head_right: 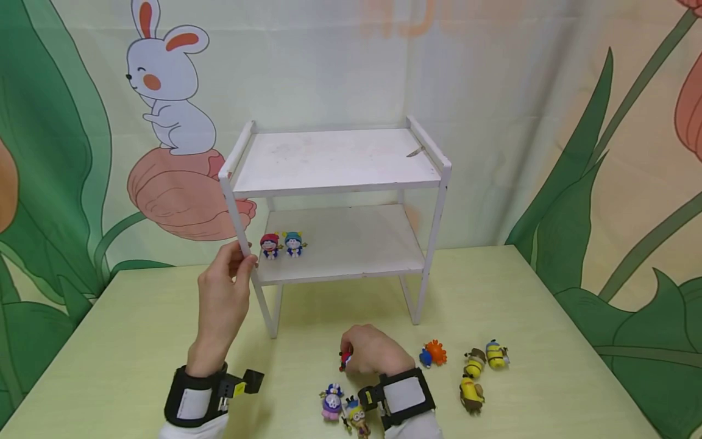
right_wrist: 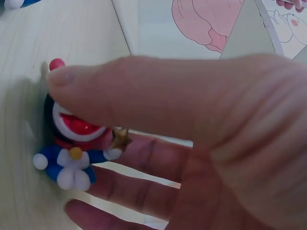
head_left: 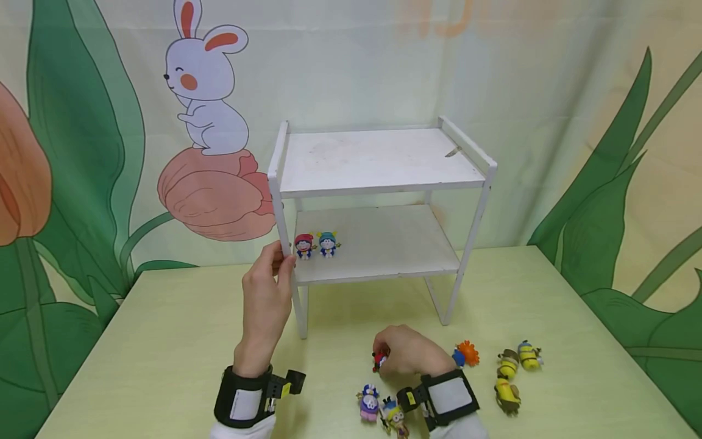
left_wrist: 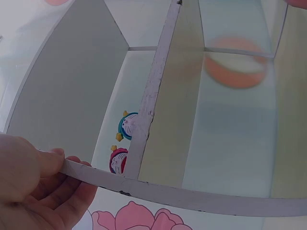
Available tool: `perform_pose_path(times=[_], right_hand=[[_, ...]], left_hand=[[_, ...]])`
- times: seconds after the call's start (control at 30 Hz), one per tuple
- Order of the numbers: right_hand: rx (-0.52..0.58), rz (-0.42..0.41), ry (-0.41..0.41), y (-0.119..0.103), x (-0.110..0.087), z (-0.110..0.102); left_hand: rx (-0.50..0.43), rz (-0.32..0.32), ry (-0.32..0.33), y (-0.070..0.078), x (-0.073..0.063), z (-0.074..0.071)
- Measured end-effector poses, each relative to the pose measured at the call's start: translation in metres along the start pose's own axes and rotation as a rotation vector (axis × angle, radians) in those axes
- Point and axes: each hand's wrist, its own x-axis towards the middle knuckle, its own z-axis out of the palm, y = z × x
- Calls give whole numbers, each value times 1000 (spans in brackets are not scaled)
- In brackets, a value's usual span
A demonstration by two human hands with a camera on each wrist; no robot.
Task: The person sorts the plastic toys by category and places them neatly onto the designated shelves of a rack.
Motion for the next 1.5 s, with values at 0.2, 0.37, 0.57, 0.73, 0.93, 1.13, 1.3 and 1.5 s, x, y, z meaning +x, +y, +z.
perform_pose_path(times=[0.2,0.37,0.57,0.73,0.93,1.13,1.3,1.5], right_hand=[[-10,-2,25,-1,-1,-3],[11,-8,43,-3,-3,-7],[-1,-25,82,-8,-9,-17],[40,-41,112,-15,-16,-27],[90,-76,187,-26,-25,-39],[146,-124,263,-39,-32,-50],[141,-177,350,-45,-36,-58],[132,-257,440,-49,-34,-67]], left_hand=[[-3,6,4,0,1,0],[-5,10,4,0,1,0],[-3,8,3,0,1,0],[-1,6,3,0,0,0],[-3,3,0,0,0,0],[-11,5,-2,-1,1,1],[-15,-1,-19,0,2,0],[-13,6,-8,-1,2,-2]])
